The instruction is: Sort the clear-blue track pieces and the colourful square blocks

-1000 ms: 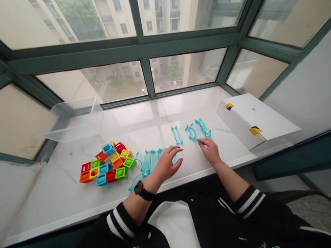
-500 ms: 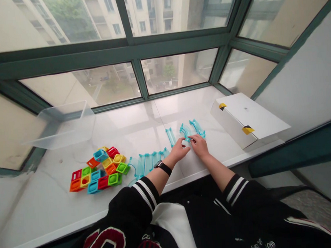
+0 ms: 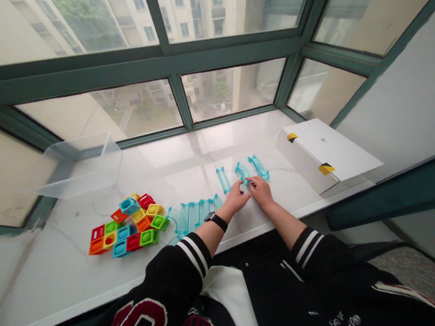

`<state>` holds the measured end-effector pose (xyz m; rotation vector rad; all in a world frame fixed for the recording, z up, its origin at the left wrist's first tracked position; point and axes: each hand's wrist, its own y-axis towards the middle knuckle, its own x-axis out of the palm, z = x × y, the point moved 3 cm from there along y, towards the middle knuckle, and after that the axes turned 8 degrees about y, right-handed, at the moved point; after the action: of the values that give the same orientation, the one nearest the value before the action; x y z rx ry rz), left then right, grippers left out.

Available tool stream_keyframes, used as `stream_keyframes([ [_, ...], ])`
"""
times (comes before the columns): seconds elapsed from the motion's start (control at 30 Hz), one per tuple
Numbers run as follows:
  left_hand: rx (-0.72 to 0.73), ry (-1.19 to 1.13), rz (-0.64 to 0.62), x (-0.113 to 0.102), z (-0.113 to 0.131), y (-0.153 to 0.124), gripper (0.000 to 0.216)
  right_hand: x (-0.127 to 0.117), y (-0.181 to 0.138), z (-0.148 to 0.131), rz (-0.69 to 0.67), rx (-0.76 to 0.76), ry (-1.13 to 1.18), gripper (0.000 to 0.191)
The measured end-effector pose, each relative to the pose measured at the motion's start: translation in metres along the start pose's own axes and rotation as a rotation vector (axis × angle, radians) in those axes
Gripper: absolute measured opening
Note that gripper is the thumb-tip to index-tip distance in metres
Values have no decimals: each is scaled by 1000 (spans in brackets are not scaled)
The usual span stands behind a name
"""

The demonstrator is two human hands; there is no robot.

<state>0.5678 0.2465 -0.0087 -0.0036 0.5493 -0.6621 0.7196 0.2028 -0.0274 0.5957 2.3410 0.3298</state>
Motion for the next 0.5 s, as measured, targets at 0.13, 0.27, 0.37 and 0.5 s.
stream_keyframes([
  [0.13, -5, -2, 8, 1, -2, 1, 72, -1, -1, -5, -37, -55, -70, 40],
  [0.27, -7, 0, 21, 2, -3, 1, 74, -1, -3, -5, -29, -59, -101, 40],
  [0.37, -5, 6, 30, 3, -5, 2, 76, 1, -6, -1, -1, -30, -78, 39],
  [0.5, 2, 17, 35, 4, -7, 3, 76, 3, -10, 3, 46, -4, -54, 40],
])
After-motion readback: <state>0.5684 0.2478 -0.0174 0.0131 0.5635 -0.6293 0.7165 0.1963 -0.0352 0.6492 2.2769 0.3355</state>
